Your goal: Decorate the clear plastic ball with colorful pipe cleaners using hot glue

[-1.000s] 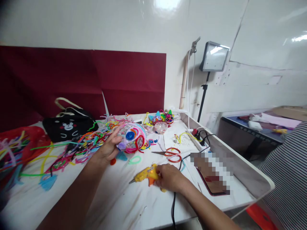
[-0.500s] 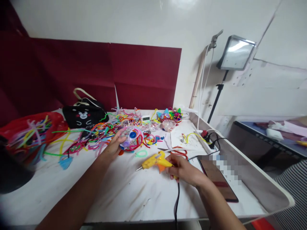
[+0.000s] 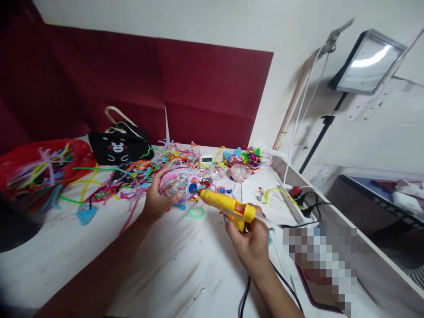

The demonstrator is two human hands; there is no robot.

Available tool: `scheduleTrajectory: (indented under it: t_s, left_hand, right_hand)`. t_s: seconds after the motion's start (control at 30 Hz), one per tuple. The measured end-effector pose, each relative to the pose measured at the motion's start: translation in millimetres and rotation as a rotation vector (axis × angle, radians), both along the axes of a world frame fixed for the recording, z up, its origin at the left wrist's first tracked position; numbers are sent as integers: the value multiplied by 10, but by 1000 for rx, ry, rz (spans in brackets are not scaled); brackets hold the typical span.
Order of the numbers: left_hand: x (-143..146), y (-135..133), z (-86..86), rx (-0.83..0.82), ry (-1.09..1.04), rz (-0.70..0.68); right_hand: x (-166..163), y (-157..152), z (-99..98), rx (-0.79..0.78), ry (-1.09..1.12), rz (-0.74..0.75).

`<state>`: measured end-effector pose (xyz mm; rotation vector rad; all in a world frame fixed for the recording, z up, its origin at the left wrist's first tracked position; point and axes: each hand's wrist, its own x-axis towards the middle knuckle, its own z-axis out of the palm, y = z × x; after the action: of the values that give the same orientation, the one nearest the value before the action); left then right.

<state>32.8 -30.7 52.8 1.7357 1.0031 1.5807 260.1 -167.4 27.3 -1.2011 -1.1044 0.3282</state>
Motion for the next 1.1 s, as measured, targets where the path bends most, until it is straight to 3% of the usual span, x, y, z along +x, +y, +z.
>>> scheduleTrajectory:
  t_s: [0.17, 0.33, 0.47, 0.67, 1.1]
  left_hand:
    - [43, -27, -66, 35, 105, 28]
    - [88, -78, -75, 86, 141, 34]
    - [105, -93, -66, 132, 167, 41]
    - [114, -124, -53, 175, 209, 69]
    - [125, -176, -21, 178, 217, 64]
  right_hand:
    - [-43, -43, -213, 29, -243, -103]
    - [-29, -106, -212, 111, -557, -208]
    - [-41, -134, -164, 55, -568, -163]
    - [-98, -137, -91, 100, -583, -115]
    - [-44, -125, -190, 34, -708, -149]
